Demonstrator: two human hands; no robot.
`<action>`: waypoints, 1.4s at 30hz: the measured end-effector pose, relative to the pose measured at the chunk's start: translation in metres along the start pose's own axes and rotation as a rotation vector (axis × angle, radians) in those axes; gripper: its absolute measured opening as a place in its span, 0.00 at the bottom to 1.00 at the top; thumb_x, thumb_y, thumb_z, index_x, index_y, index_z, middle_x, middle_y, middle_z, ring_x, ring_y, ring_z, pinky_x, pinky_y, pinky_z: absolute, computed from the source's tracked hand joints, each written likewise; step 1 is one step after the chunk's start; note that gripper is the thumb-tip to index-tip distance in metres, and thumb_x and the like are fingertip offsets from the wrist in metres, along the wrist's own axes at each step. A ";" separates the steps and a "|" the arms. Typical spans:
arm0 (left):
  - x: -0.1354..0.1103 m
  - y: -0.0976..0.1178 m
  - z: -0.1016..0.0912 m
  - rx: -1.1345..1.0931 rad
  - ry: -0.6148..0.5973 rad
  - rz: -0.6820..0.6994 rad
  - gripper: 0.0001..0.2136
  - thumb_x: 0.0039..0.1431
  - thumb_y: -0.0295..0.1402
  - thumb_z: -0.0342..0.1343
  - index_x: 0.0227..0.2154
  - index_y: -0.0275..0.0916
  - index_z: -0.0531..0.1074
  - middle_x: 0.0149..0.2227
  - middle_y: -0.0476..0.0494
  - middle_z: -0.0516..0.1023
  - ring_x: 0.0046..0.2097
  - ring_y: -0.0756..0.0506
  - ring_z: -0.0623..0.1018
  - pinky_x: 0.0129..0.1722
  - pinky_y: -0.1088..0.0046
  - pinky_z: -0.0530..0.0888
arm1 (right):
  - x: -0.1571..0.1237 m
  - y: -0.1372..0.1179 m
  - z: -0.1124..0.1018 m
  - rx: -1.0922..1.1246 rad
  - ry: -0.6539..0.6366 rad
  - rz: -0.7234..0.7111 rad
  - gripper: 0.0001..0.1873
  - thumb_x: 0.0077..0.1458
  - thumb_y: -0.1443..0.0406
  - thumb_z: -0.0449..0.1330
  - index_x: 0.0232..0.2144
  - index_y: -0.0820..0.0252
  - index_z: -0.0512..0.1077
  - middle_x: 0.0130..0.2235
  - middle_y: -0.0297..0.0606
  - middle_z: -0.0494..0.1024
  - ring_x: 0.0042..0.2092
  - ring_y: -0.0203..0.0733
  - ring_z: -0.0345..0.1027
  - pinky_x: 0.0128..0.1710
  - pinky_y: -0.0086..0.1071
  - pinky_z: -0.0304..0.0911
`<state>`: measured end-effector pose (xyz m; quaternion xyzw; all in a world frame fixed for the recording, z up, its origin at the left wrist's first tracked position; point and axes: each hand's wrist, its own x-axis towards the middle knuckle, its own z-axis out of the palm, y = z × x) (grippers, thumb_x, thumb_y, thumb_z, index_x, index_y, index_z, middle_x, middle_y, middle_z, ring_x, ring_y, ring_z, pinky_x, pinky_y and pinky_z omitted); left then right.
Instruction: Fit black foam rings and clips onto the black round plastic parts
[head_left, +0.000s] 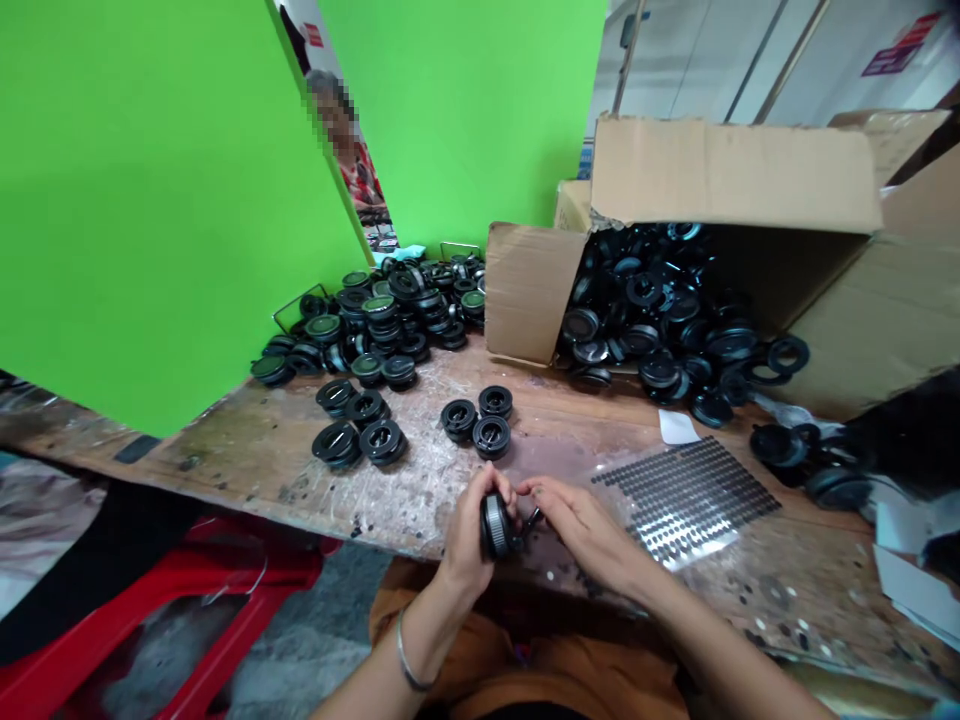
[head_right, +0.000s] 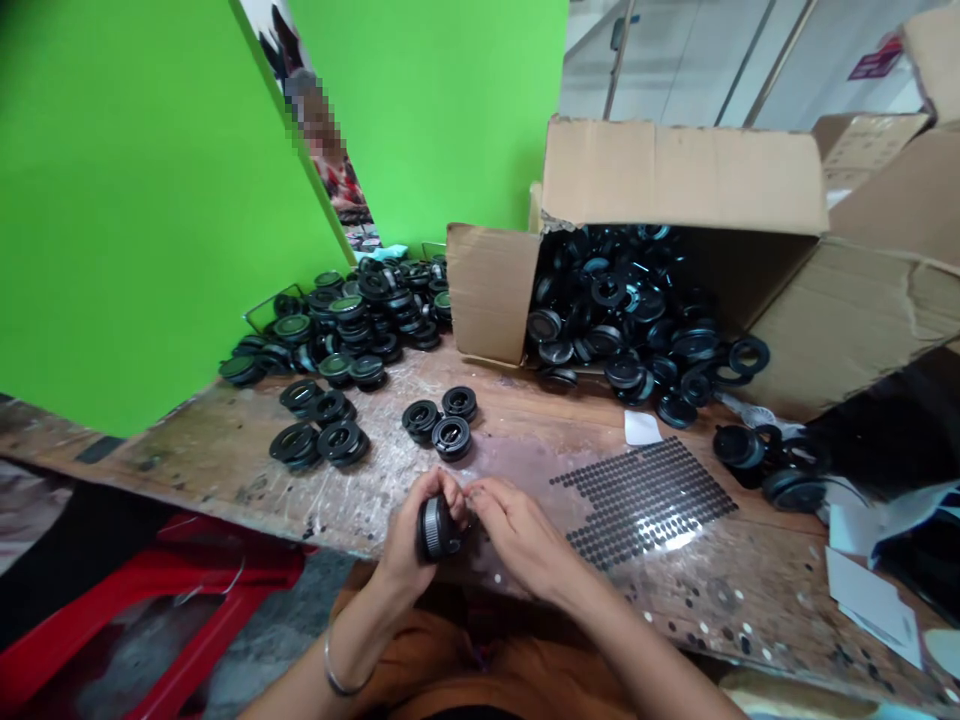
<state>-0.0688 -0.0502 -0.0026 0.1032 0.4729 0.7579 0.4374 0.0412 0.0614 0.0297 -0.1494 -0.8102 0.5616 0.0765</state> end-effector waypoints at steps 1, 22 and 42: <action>-0.004 0.004 -0.010 0.173 -0.031 0.073 0.16 0.60 0.45 0.49 0.26 0.38 0.70 0.26 0.47 0.72 0.30 0.49 0.72 0.34 0.73 0.71 | 0.004 -0.005 0.003 -0.143 -0.002 -0.033 0.18 0.66 0.60 0.44 0.43 0.58 0.72 0.41 0.39 0.77 0.43 0.42 0.70 0.45 0.35 0.63; -0.016 -0.015 -0.080 1.584 -0.092 0.623 0.34 0.48 0.29 0.55 0.62 0.40 0.58 0.62 0.36 0.61 0.61 0.34 0.61 0.60 0.49 0.60 | 0.038 0.022 0.079 -0.861 0.062 -0.273 0.31 0.58 0.53 0.56 0.57 0.66 0.61 0.57 0.49 0.67 0.57 0.57 0.56 0.54 0.50 0.54; 0.059 0.033 -0.096 1.623 0.257 0.605 0.42 0.46 0.60 0.52 0.57 0.31 0.61 0.45 0.29 0.74 0.46 0.29 0.74 0.47 0.50 0.69 | -0.044 0.099 -0.152 -0.943 0.959 0.081 0.12 0.58 0.64 0.54 0.42 0.62 0.73 0.44 0.47 0.70 0.46 0.51 0.60 0.46 0.46 0.58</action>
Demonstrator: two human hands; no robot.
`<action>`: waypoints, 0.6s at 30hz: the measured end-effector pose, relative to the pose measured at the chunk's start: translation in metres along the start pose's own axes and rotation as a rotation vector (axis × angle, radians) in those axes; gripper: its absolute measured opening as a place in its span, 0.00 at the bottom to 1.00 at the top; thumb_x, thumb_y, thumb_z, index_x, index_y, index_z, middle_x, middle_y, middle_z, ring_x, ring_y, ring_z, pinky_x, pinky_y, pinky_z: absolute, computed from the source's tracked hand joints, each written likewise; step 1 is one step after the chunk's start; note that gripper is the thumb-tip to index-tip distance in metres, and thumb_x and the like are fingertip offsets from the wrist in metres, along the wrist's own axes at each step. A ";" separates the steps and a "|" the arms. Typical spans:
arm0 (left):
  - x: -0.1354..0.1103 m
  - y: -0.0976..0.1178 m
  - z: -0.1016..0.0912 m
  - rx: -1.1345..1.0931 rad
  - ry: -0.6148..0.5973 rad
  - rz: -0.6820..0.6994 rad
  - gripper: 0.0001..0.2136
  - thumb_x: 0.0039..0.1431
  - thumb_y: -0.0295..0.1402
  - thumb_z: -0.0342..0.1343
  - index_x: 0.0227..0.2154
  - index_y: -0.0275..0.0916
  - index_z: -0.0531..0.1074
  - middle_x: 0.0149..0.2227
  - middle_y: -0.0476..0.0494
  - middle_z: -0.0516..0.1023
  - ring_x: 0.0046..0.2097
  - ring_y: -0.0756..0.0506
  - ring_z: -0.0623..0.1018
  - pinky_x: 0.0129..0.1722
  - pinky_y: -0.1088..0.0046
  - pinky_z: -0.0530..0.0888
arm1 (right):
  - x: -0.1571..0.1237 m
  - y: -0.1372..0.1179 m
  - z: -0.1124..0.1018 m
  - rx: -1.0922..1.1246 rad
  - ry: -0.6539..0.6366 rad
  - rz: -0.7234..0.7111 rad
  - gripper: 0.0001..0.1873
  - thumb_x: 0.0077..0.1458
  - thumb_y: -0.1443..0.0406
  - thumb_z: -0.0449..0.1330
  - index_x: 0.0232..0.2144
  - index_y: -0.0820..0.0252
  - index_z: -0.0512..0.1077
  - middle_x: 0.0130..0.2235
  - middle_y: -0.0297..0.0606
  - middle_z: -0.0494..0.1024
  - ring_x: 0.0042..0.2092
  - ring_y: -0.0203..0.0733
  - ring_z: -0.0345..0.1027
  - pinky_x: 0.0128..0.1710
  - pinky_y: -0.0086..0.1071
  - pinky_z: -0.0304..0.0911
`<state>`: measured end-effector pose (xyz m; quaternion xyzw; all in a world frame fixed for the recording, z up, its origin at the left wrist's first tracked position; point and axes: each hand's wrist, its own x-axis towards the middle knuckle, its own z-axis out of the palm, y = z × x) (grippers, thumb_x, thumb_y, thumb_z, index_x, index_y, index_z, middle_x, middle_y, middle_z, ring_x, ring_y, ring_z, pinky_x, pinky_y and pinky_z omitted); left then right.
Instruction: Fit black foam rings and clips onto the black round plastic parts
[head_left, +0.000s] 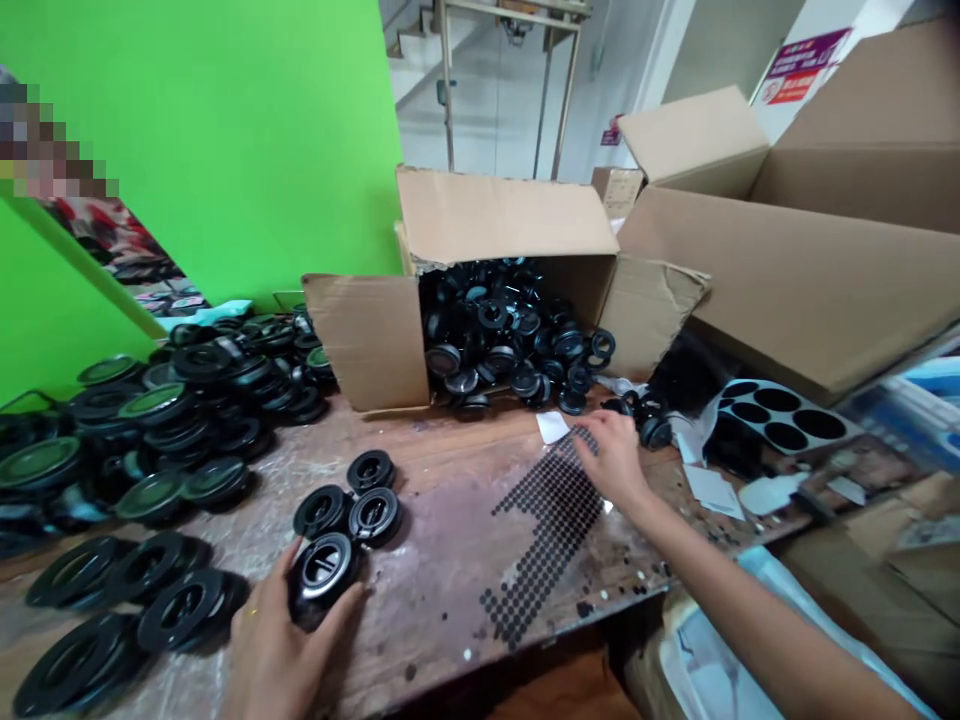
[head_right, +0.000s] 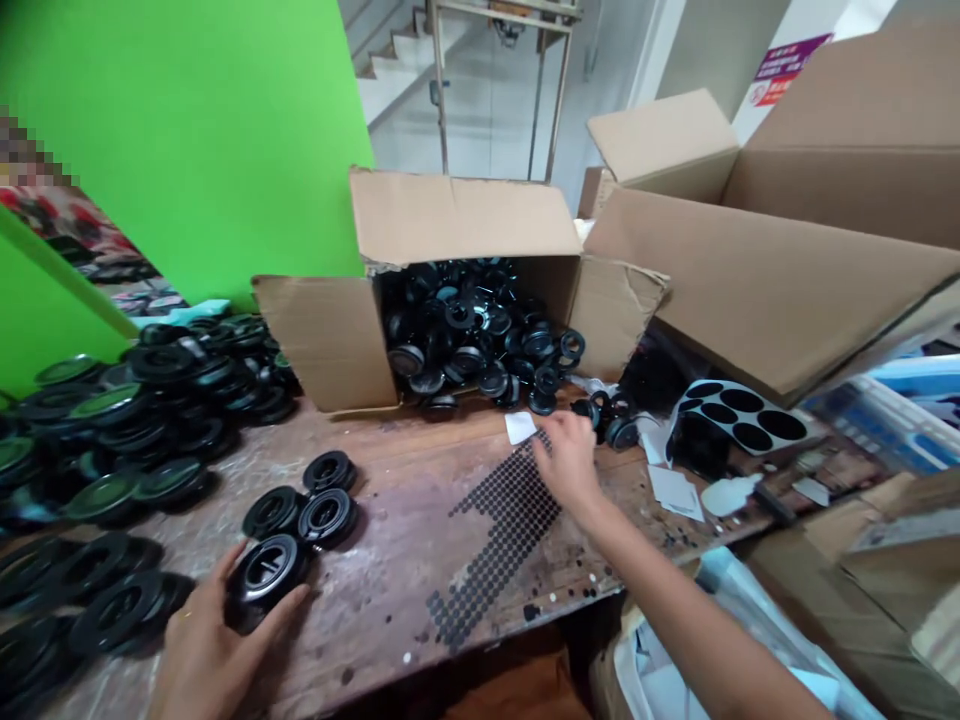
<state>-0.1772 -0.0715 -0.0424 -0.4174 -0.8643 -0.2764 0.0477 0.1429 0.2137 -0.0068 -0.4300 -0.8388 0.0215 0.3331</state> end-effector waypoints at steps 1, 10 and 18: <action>-0.002 0.005 -0.002 -0.014 0.024 0.003 0.42 0.47 0.59 0.52 0.57 0.30 0.60 0.46 0.28 0.73 0.47 0.29 0.73 0.48 0.49 0.69 | 0.006 0.017 -0.004 -0.134 0.000 0.072 0.14 0.58 0.63 0.54 0.43 0.63 0.73 0.44 0.50 0.70 0.46 0.53 0.59 0.44 0.46 0.58; -0.031 0.063 -0.021 -0.130 0.249 0.151 0.23 0.56 0.48 0.52 0.48 0.36 0.68 0.46 0.34 0.71 0.49 0.34 0.72 0.53 0.51 0.66 | 0.042 0.068 -0.008 -0.556 -0.276 0.316 0.18 0.56 0.58 0.57 0.45 0.64 0.70 0.39 0.54 0.74 0.47 0.60 0.59 0.42 0.44 0.50; -0.043 0.082 -0.002 -0.430 0.041 0.115 0.13 0.56 0.41 0.57 0.42 0.41 0.72 0.46 0.40 0.72 0.50 0.39 0.72 0.55 0.57 0.65 | 0.035 0.049 -0.041 0.021 0.071 0.256 0.17 0.56 0.62 0.54 0.48 0.60 0.67 0.44 0.48 0.72 0.47 0.52 0.63 0.48 0.43 0.56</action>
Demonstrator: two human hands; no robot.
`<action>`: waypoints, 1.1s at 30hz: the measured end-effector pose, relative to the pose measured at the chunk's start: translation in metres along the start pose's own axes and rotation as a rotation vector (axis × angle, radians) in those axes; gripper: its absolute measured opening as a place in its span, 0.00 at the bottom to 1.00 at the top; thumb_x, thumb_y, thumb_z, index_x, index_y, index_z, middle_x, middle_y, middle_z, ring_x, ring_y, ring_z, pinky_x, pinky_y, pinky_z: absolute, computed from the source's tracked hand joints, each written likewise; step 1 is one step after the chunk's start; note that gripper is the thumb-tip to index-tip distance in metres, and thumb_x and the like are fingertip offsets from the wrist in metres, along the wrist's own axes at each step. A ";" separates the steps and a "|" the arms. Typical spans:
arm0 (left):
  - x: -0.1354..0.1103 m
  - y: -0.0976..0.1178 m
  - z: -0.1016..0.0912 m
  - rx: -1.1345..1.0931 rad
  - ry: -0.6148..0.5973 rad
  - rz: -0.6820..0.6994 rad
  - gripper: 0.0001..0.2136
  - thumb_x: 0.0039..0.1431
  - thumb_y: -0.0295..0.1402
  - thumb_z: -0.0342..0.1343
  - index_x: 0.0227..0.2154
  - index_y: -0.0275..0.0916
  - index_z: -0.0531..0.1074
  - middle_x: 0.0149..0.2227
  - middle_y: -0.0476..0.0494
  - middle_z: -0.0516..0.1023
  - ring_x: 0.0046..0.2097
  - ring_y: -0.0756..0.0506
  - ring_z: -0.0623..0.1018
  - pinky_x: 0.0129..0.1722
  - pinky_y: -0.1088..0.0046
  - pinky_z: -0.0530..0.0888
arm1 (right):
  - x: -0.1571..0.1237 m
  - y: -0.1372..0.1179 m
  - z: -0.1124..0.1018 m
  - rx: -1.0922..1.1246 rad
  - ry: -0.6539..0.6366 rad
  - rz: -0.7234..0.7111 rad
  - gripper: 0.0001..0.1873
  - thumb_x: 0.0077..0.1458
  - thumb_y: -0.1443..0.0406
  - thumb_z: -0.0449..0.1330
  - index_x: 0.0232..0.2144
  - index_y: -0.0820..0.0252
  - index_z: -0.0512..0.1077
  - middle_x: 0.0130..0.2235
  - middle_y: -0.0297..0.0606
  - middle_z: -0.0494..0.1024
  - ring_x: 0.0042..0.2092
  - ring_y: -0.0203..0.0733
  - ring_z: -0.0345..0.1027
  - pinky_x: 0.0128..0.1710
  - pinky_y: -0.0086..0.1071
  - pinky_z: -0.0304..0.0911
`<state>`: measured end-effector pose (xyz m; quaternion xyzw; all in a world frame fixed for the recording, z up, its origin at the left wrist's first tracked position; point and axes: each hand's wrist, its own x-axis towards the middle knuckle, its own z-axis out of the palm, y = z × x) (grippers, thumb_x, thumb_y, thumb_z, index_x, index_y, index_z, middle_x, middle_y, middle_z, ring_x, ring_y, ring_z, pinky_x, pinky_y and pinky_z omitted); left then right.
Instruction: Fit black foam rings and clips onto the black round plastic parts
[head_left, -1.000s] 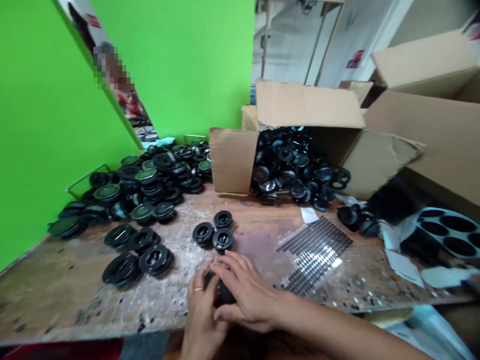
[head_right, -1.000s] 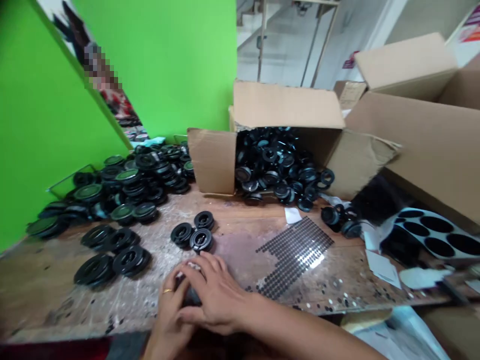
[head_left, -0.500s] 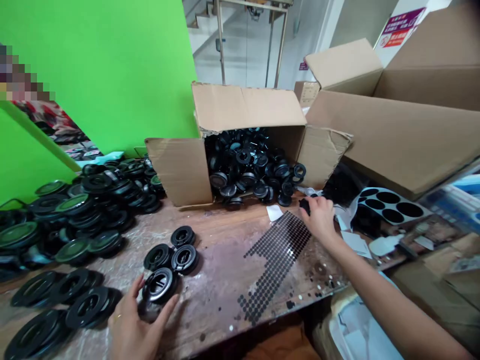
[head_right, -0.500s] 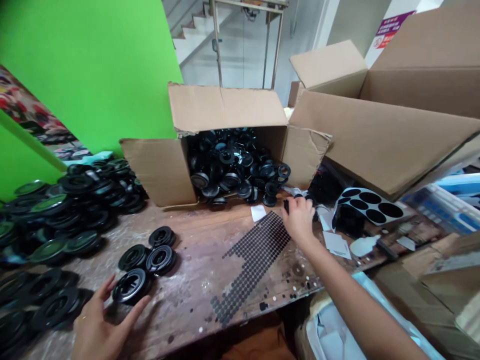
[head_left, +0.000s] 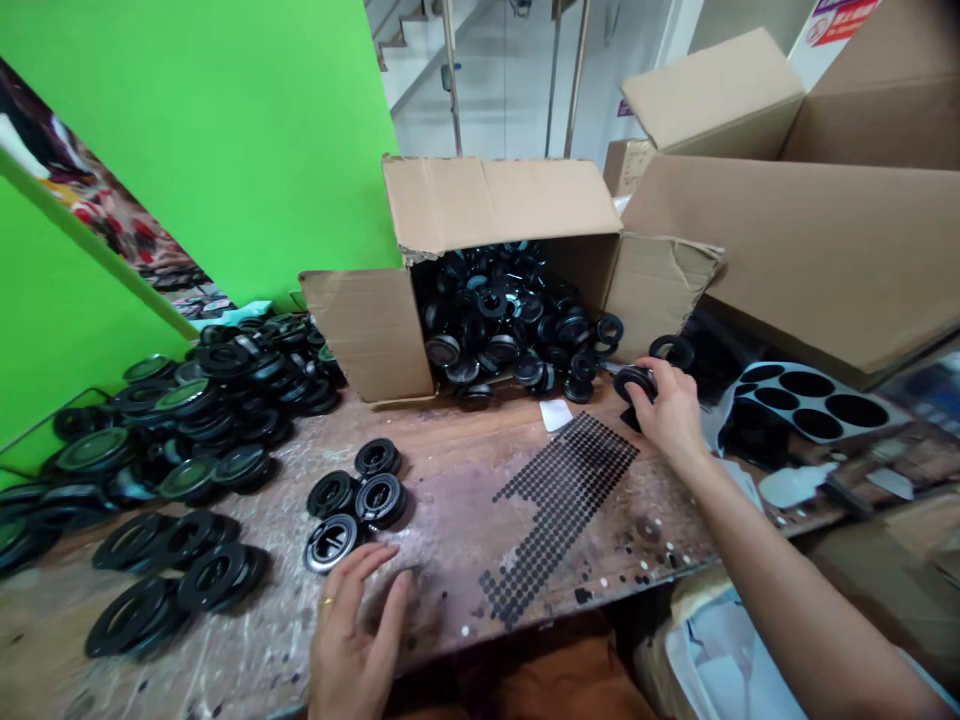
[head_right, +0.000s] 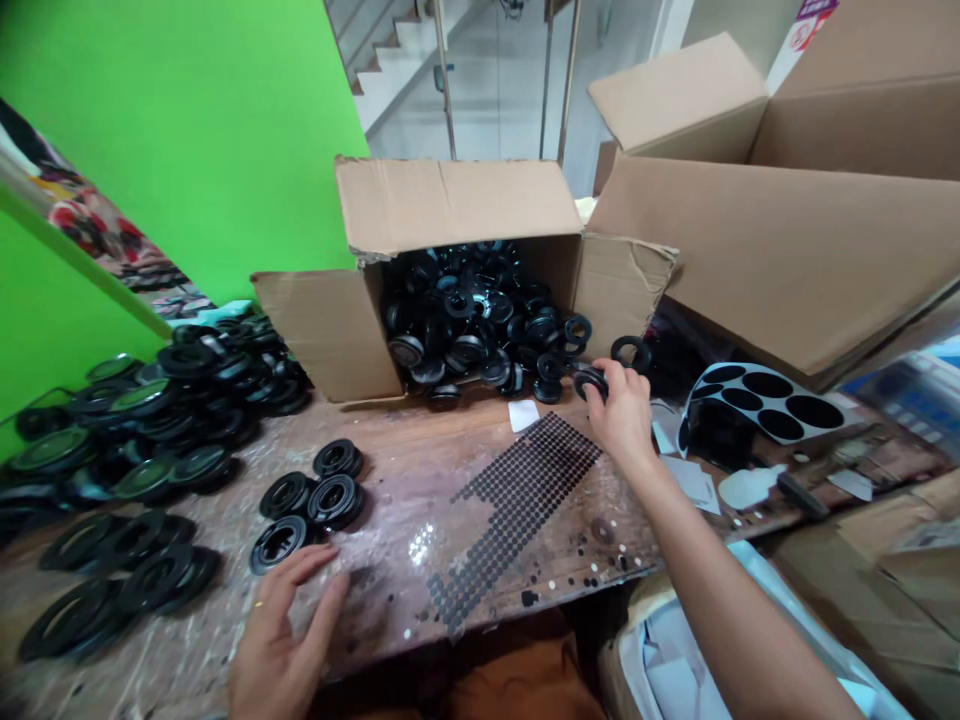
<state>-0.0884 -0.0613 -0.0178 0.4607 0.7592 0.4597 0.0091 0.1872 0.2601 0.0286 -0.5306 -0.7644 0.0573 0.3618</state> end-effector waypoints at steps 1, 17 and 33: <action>0.001 0.003 0.001 -0.087 -0.046 -0.092 0.13 0.57 0.42 0.56 0.41 0.41 0.72 0.45 0.41 0.73 0.49 0.40 0.72 0.54 0.58 0.66 | -0.008 -0.010 -0.004 0.200 -0.047 -0.035 0.17 0.56 0.62 0.55 0.48 0.59 0.66 0.44 0.46 0.72 0.47 0.50 0.64 0.49 0.42 0.58; -0.007 0.053 0.028 -1.258 -0.271 -0.766 0.18 0.61 0.43 0.54 0.51 0.43 0.66 0.47 0.43 0.74 0.45 0.46 0.75 0.46 0.69 0.71 | -0.187 -0.151 0.024 0.772 -0.511 -0.422 0.24 0.57 0.70 0.55 0.56 0.55 0.62 0.56 0.43 0.68 0.58 0.47 0.61 0.57 0.41 0.59; 0.011 0.032 0.008 -1.140 -0.027 -0.757 0.22 0.59 0.51 0.49 0.20 0.37 0.63 0.18 0.51 0.63 0.21 0.53 0.63 0.21 0.79 0.62 | -0.108 -0.116 0.083 0.117 -0.788 -0.431 0.08 0.56 0.74 0.53 0.28 0.61 0.70 0.34 0.38 0.70 0.37 0.39 0.66 0.39 0.29 0.59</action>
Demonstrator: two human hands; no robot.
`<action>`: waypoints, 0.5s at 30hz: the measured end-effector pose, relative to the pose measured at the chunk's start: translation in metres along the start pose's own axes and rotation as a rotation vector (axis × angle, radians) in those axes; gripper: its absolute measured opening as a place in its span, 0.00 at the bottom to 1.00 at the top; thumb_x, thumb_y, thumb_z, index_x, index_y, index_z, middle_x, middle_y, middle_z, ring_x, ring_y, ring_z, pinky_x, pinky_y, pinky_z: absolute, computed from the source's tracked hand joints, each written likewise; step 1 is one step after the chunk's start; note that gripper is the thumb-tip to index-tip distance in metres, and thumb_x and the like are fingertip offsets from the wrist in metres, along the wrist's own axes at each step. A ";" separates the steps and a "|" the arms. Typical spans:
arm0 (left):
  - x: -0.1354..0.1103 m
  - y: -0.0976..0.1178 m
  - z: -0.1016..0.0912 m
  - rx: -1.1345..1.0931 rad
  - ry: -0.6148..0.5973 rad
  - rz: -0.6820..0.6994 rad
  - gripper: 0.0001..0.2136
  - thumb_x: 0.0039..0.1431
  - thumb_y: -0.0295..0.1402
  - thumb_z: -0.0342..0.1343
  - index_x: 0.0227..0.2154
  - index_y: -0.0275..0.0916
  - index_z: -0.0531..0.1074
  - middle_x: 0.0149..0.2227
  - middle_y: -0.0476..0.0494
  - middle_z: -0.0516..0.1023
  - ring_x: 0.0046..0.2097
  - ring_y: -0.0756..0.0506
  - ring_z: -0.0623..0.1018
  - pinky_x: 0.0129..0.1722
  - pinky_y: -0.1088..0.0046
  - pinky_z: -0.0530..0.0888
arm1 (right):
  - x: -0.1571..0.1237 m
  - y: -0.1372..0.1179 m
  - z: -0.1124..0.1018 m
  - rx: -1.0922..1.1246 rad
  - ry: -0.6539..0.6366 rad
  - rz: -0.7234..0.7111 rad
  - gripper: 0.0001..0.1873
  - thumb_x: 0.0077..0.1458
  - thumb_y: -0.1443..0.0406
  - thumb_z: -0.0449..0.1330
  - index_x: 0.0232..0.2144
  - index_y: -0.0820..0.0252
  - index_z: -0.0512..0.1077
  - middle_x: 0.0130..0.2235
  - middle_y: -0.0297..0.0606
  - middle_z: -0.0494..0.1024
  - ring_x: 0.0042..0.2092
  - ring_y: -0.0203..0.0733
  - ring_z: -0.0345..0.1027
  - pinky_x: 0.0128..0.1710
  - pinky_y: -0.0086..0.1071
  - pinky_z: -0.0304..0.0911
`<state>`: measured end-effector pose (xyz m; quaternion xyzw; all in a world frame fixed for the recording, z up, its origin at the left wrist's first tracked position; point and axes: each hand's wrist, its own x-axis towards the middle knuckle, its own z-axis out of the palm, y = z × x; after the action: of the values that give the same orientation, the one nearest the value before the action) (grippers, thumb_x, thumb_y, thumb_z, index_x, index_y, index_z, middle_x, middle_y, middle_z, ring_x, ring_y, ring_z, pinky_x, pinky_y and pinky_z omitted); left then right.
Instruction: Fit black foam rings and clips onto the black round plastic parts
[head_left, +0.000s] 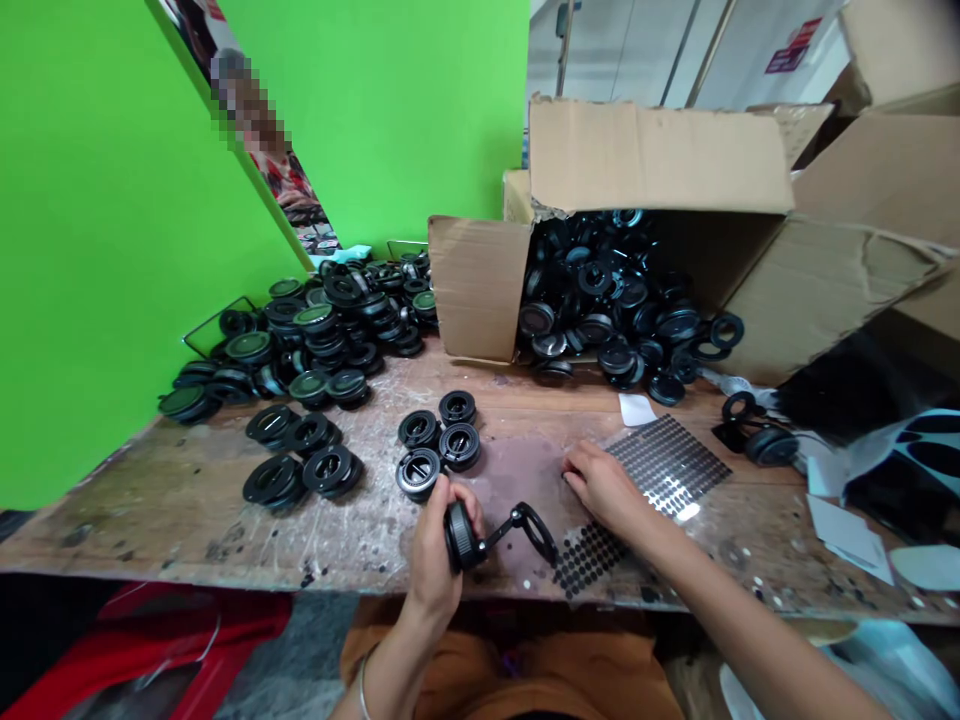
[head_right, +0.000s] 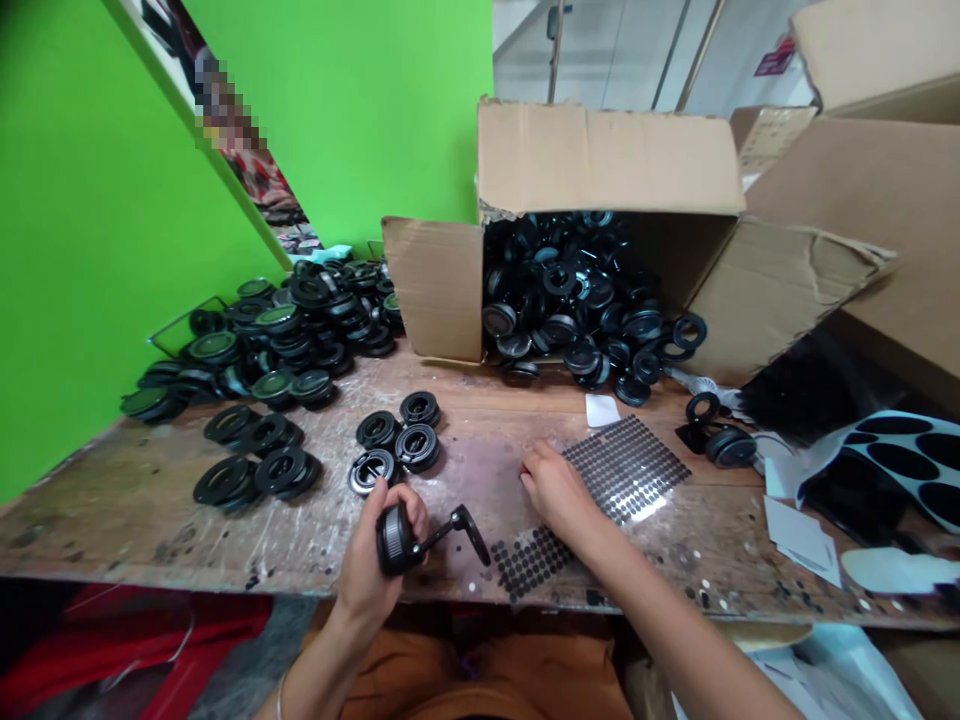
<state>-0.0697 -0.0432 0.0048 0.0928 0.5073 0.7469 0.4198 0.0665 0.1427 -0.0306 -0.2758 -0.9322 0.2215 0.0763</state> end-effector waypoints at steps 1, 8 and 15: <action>0.001 -0.001 -0.001 0.004 -0.001 0.004 0.22 0.59 0.50 0.49 0.19 0.37 0.63 0.18 0.51 0.63 0.21 0.53 0.63 0.21 0.79 0.62 | 0.003 -0.001 -0.001 -0.028 -0.034 -0.002 0.09 0.55 0.74 0.54 0.28 0.61 0.70 0.34 0.38 0.71 0.37 0.39 0.66 0.39 0.29 0.58; 0.010 -0.011 -0.006 0.081 0.026 0.093 0.22 0.60 0.48 0.49 0.19 0.37 0.64 0.18 0.50 0.65 0.21 0.52 0.65 0.23 0.76 0.63 | 0.013 -0.013 -0.005 -0.151 -0.106 0.002 0.08 0.52 0.75 0.53 0.27 0.62 0.70 0.33 0.40 0.71 0.37 0.41 0.65 0.38 0.30 0.56; 0.012 -0.014 -0.012 0.308 0.062 0.211 0.20 0.62 0.45 0.48 0.19 0.38 0.64 0.19 0.51 0.65 0.22 0.51 0.64 0.24 0.75 0.62 | 0.003 -0.017 0.007 -0.192 0.009 0.069 0.06 0.53 0.74 0.52 0.28 0.63 0.68 0.35 0.44 0.70 0.39 0.46 0.63 0.39 0.34 0.57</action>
<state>-0.0768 -0.0410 -0.0164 0.1857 0.6159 0.7026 0.3043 0.0534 0.1290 -0.0290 -0.3146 -0.9388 0.1323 0.0459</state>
